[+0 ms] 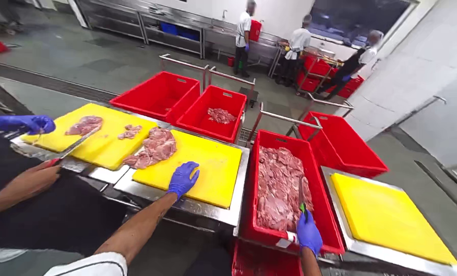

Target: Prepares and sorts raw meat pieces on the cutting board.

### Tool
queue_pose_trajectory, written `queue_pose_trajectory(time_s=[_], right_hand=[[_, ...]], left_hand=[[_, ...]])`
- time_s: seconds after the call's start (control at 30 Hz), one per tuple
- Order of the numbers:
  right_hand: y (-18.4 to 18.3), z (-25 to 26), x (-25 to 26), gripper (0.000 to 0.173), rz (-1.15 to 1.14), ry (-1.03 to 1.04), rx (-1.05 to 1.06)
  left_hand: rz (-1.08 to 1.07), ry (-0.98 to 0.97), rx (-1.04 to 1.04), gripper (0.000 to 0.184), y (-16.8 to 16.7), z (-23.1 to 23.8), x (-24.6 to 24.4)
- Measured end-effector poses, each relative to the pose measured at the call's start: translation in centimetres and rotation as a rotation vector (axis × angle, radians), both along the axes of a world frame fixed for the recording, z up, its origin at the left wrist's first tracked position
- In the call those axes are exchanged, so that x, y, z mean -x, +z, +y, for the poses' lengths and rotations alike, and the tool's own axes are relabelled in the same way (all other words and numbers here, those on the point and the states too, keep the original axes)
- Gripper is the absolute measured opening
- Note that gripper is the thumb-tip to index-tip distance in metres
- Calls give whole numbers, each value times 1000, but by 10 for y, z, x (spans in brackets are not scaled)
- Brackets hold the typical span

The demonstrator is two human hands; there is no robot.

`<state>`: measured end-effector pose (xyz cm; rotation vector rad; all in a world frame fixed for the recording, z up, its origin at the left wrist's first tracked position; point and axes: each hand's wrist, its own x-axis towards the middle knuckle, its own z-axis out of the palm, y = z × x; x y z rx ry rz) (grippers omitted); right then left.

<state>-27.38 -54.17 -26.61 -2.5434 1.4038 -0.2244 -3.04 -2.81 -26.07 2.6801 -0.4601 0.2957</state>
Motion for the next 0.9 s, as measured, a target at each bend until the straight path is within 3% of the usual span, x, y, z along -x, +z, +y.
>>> queue_pose_trajectory(time_s=[0.9], right_hand=[[3, 0, -5, 45, 110, -32, -25]], left_hand=[[4, -9, -16, 42, -3, 2, -2]])
